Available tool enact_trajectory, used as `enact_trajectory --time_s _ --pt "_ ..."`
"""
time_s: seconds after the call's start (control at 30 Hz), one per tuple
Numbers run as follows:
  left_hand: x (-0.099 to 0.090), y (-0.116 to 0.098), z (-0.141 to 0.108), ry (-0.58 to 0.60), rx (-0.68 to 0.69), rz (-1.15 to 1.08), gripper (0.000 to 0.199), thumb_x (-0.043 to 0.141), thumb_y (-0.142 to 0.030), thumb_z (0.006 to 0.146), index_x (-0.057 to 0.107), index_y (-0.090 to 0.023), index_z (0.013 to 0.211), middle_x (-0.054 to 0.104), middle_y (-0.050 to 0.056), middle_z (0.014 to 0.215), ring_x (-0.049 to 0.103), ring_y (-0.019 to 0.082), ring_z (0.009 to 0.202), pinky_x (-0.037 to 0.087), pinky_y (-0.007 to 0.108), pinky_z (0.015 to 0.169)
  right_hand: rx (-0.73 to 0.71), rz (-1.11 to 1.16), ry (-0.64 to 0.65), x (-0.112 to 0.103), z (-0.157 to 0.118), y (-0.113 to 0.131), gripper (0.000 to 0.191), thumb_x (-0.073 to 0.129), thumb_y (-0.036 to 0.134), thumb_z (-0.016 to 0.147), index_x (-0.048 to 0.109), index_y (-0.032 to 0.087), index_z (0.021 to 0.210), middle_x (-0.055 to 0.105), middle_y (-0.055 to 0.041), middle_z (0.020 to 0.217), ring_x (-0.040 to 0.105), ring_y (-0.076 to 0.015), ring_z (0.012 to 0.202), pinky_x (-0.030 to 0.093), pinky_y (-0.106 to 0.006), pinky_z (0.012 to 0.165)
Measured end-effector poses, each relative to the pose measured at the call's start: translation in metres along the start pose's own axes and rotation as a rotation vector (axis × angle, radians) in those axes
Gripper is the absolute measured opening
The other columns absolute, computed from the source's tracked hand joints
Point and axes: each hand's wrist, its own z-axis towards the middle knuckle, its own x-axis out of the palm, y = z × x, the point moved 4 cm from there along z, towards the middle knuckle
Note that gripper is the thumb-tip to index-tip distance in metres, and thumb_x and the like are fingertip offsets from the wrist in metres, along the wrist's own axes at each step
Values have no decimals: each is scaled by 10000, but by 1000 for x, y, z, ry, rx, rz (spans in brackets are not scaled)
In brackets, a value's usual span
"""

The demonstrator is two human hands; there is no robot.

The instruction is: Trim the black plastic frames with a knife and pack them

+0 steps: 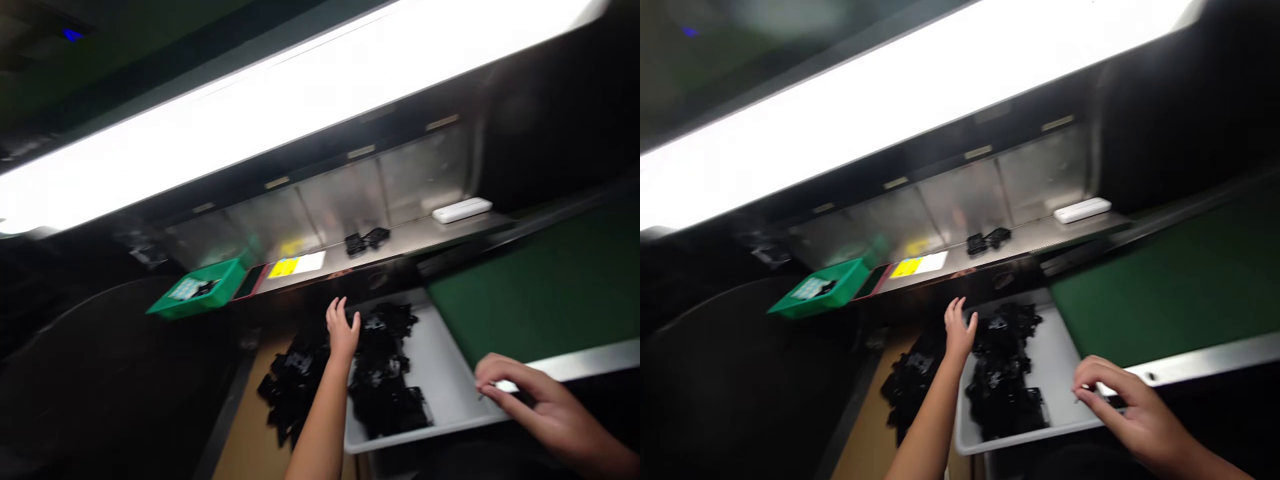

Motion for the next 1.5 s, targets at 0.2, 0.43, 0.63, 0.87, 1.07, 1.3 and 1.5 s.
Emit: enact_trajectory --time_s 0.2,0.43,0.63,0.87,1.07,1.3,1.5 --pt "91 -170 15 47 286 -307 480 617 -406 980 622 -209 1417 409 202 1591 451 406 1520 361 675 1260 -53 118 30 -88 -1 -2 168 683 313 1006 725 186 903 731 -66 889 702 -188 837 562 -293 808" --pt "218 -393 1 395 656 -516 312 646 -368 985 717 -258 1268 620 135 1447 558 343 1416 398 632 1245 -38 125 -212 -200 -39 -38 122 742 258 949 745 167 869 745 -58 853 704 -191 823 546 -307 807" --pt "321 -557 -10 636 707 -548 323 691 -393 1017 699 -168 1248 712 109 1295 700 262 1177 600 507 1023 87 27 -344 -279 -80 -62 161 736 269 972 700 176 846 711 -31 839 689 -187 835 528 -306 846" --pt "393 -696 -13 600 532 -432 454 709 -406 1004 635 -187 1396 635 135 1450 654 305 1276 578 554 1062 241 -9 -466 -345 -126 -73 246 666 358 1044 656 196 859 685 -17 865 669 -190 859 516 -300 851" --pt "407 -753 -23 541 464 -425 512 713 -410 999 603 -198 1452 588 145 1521 609 334 1352 534 598 1118 310 33 -575 -365 -159 -102 279 630 445 1068 668 209 923 668 -15 899 652 -192 889 517 -307 871" --pt "377 -737 -28 567 525 -604 716 815 -344 914 509 -183 1542 510 189 1597 522 379 1469 457 621 1209 247 34 -570 -383 -156 -96 323 609 457 1077 649 205 880 642 -14 868 631 -182 852 507 -302 822" --pt "280 -639 -49 609 644 -726 1009 852 -449 859 294 -235 1672 367 231 1709 368 414 1605 354 557 1304 187 103 -564 -393 -127 -91 313 627 443 1068 666 201 874 646 -38 859 634 -200 831 530 -328 795"
